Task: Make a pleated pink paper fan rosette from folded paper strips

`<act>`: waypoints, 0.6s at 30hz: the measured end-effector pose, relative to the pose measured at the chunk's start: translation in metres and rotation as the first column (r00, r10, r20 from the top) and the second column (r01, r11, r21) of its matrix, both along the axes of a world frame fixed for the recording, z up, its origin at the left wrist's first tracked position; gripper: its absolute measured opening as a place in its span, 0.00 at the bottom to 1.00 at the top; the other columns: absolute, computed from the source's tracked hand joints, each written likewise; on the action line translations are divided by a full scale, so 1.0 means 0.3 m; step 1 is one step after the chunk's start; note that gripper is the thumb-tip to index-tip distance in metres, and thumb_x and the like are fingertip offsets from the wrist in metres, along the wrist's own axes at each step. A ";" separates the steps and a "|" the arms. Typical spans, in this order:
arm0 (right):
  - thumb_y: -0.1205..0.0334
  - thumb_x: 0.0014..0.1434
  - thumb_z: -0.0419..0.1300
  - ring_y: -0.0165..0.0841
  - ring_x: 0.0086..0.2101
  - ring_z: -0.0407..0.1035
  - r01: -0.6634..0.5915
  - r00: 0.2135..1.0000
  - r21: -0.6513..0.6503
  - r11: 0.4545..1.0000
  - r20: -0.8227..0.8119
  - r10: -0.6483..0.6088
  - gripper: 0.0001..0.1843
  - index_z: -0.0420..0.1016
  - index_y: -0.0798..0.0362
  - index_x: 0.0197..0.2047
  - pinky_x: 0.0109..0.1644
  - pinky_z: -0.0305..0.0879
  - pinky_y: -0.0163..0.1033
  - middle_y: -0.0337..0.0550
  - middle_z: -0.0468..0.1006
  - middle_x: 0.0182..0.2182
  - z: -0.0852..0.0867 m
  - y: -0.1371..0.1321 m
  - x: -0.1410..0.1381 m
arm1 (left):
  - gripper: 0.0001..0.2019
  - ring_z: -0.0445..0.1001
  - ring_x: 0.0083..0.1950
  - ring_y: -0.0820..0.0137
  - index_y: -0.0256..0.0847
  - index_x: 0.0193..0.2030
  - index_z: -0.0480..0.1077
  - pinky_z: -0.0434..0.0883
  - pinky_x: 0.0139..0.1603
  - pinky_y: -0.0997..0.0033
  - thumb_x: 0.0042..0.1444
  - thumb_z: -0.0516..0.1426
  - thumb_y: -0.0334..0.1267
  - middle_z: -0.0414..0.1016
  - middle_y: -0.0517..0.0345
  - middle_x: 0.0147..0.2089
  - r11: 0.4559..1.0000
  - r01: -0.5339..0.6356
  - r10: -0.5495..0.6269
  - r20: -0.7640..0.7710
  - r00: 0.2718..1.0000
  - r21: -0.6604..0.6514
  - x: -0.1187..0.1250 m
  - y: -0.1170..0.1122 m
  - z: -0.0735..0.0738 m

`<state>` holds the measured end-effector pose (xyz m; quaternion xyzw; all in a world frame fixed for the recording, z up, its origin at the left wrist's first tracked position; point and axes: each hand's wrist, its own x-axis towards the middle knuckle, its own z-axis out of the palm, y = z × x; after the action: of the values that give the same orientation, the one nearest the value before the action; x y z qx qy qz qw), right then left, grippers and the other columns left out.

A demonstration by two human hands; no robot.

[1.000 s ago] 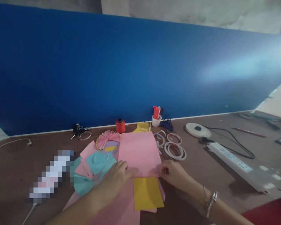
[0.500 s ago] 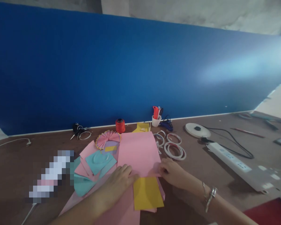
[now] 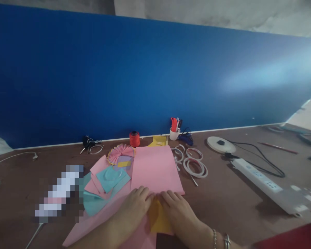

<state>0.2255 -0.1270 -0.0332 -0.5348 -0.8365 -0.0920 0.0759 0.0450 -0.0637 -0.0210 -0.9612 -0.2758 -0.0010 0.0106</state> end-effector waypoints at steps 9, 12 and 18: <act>0.79 0.54 0.55 0.33 0.33 0.69 0.204 0.978 -0.046 0.978 0.050 -0.202 0.13 0.72 0.54 0.38 0.33 0.58 0.38 0.42 0.76 0.33 0.021 -0.037 0.109 | 0.16 0.70 0.41 0.63 0.35 0.42 0.72 0.67 0.40 0.65 0.51 0.51 0.18 0.73 0.49 0.40 0.989 -0.128 0.135 -0.097 0.986 0.073 -0.087 -0.015 -0.012; 0.77 0.55 0.56 0.34 0.33 0.69 0.228 0.971 -0.159 0.961 0.116 -0.211 0.10 0.73 0.54 0.34 0.32 0.57 0.38 0.44 0.76 0.32 0.069 -0.014 0.098 | 0.14 0.71 0.42 0.62 0.35 0.42 0.72 0.68 0.38 0.65 0.52 0.52 0.19 0.73 0.49 0.40 0.979 -0.200 0.204 -0.150 0.967 0.036 -0.081 -0.021 0.051; 0.72 0.53 0.61 0.36 0.33 0.68 0.082 0.988 -0.211 0.974 0.144 -0.052 0.04 0.72 0.55 0.34 0.30 0.54 0.39 0.45 0.75 0.32 0.111 0.027 0.099 | 0.15 0.71 0.41 0.61 0.36 0.45 0.70 0.68 0.35 0.65 0.55 0.49 0.21 0.72 0.49 0.42 0.993 -0.118 0.114 -0.186 0.976 -0.012 -0.017 -0.018 0.132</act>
<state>0.2550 -0.1189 0.0000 -0.5601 -0.8263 -0.0398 -0.0438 0.0399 -0.0692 0.0187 -0.9394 -0.3291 0.0921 0.0251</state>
